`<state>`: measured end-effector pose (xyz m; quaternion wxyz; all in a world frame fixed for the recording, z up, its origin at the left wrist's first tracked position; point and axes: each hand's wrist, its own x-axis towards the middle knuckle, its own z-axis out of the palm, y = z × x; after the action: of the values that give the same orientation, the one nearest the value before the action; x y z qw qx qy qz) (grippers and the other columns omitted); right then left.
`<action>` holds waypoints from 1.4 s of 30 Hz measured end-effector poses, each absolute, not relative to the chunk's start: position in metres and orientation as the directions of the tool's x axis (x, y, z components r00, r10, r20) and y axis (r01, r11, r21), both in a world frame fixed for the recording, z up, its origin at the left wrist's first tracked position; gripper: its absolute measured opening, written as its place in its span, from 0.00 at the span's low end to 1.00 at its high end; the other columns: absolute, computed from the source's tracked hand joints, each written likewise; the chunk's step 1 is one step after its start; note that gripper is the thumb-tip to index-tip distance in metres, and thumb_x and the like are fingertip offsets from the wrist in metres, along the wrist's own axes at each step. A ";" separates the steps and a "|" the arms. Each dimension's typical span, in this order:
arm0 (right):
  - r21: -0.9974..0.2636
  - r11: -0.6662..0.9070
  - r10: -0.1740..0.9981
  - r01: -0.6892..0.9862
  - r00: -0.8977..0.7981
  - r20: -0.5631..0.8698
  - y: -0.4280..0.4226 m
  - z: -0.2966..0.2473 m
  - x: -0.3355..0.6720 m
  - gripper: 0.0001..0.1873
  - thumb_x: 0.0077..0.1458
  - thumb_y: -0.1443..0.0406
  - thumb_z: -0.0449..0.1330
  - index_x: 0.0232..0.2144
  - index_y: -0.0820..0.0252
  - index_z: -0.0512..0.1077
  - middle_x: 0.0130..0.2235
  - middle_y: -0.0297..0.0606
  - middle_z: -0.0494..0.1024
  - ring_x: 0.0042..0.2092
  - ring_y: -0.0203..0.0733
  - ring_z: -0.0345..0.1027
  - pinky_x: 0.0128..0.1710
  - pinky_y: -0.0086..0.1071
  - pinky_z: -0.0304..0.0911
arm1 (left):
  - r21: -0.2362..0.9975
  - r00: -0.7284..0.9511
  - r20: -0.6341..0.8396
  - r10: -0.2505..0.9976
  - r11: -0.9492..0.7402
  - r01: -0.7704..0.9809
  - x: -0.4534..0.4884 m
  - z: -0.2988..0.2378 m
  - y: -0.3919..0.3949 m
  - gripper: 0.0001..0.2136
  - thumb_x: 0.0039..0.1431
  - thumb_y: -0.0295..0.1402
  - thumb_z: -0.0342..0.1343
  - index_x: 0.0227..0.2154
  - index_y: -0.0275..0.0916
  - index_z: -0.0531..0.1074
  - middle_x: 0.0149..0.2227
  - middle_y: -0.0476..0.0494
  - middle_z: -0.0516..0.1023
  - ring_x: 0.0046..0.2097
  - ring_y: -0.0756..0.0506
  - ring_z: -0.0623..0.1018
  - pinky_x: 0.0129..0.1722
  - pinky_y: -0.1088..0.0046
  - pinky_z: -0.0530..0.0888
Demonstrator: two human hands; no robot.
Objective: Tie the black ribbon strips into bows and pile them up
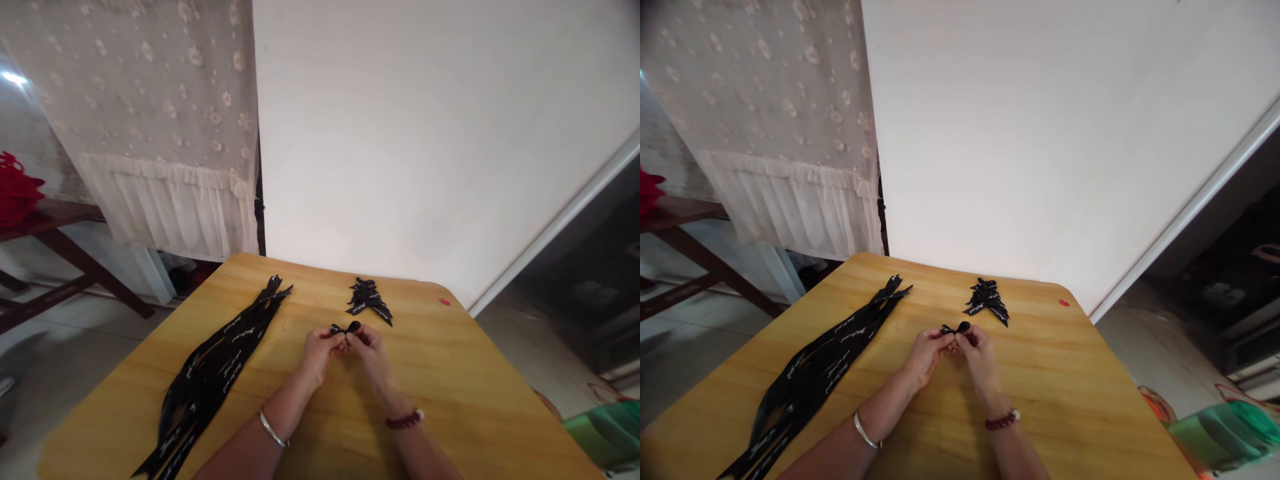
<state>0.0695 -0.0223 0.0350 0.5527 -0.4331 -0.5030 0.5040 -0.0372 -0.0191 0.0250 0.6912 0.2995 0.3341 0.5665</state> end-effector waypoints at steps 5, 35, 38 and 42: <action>-0.992 0.106 0.994 -0.066 0.026 0.105 -0.021 0.037 0.071 0.08 0.35 0.64 0.61 0.21 0.62 0.67 0.20 0.32 0.69 0.25 0.35 0.61 0.27 0.29 0.56 | 0.786 0.102 -0.132 0.986 0.166 -0.596 -0.041 0.024 -0.016 0.06 0.32 0.28 0.60 0.17 0.30 0.69 0.16 0.50 0.67 0.19 0.55 0.65 0.22 0.75 0.67; -0.974 0.163 0.986 0.157 0.001 0.165 -0.015 0.022 0.081 0.04 0.38 0.66 0.55 0.22 0.62 0.66 0.24 0.35 0.71 0.28 0.39 0.64 0.29 0.31 0.58 | 0.682 0.171 -0.284 0.943 0.324 -0.656 -0.050 0.028 -0.014 0.05 0.39 0.19 0.56 0.23 0.29 0.68 0.27 0.39 0.75 0.32 0.46 0.75 0.29 0.78 0.72; -0.974 0.187 0.973 0.128 0.111 0.201 -0.012 0.023 0.086 0.07 0.39 0.64 0.56 0.25 0.62 0.66 0.26 0.37 0.71 0.29 0.40 0.64 0.32 0.33 0.59 | 0.755 0.174 -0.278 0.945 0.327 -0.568 -0.048 0.026 -0.015 0.06 0.39 0.21 0.56 0.24 0.29 0.69 0.24 0.40 0.75 0.29 0.47 0.75 0.26 0.77 0.72; -0.967 0.223 0.967 0.120 0.099 0.235 -0.015 0.032 0.085 0.12 0.42 0.58 0.55 0.23 0.62 0.68 0.25 0.37 0.71 0.29 0.39 0.64 0.31 0.32 0.59 | 0.863 0.260 -0.236 0.936 0.325 -0.387 -0.044 0.024 -0.019 0.06 0.38 0.25 0.57 0.22 0.29 0.69 0.18 0.44 0.73 0.22 0.48 0.74 0.20 0.76 0.70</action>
<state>0.0848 -0.0146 0.0319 0.5540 -0.4925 -0.5518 0.3822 -0.0444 -0.0192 0.0236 0.7126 0.3494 0.3932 0.4643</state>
